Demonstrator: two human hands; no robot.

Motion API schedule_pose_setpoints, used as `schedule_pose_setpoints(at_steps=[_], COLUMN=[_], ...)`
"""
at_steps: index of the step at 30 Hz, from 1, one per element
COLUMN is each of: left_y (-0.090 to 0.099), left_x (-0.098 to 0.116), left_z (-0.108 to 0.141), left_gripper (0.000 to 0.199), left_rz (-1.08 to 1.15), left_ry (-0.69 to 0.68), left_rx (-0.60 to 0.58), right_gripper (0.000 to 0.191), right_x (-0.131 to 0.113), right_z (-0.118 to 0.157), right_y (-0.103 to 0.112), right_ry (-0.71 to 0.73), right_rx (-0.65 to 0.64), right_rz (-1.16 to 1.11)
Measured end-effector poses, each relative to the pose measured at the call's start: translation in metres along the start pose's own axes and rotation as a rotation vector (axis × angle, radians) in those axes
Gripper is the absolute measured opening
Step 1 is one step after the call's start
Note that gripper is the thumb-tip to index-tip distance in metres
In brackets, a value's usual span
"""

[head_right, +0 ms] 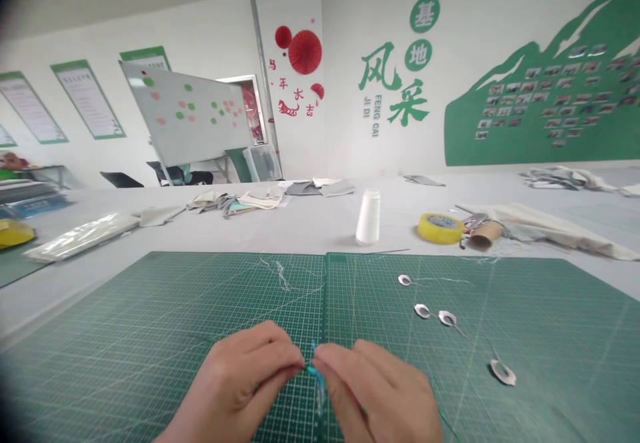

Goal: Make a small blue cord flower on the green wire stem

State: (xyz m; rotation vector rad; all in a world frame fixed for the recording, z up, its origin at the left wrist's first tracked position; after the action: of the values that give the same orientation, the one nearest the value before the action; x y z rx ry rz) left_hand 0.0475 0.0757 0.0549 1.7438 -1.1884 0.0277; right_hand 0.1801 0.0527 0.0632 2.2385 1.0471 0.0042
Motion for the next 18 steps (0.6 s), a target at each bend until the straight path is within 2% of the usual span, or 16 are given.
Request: schedule_pose_setpoints(at_steps=[4, 8, 11, 14, 18], left_y=[-0.005, -0.007, -0.005, -0.002, 0.001], left_x=[0.015, 0.015, 0.011, 0.003, -0.013], left_z=[-0.002, -0.007, -0.008, -0.006, -0.003], left_gripper=[0.017, 0.014, 0.013, 0.01, 0.012], left_rz=[0.057, 0.357, 0.485, 0.547, 0.57], left_ry=[-0.119, -0.024, 0.069, 0.167, 0.342], left_rx=[-0.11, -0.18, -0.155, -0.107, -0.035], right_gripper=[0.011, 0.024, 0.028, 0.031, 0.033], right_x=[0.034, 0.06, 0.062, 0.053, 0.04], right_z=[0.0, 0.018, 0.033, 0.05, 0.062], right_y=[-0.02, -0.055, -0.078, -0.1, -0.116], right_ry=[-0.314, -0.656, -0.842, -0.997, -1.092], right_rx=[-0.19, -0.403, -0.469, -0.529, -0.531], right_rz=[-0.304, -0.634, -0.898, -1.109, -1.199])
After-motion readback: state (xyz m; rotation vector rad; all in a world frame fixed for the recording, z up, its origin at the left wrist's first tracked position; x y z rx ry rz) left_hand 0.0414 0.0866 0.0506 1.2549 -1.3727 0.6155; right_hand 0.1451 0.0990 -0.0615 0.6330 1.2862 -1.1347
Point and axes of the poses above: each hand's wrist, its own z-axis away from the middle knuckle, its own y-axis out of the back of the hand, x = y × z, the point moved 9 cm from there along -z, towards the middle knuckle, and after that the axes turned 4 degrees about z, right-handed, at the moved point
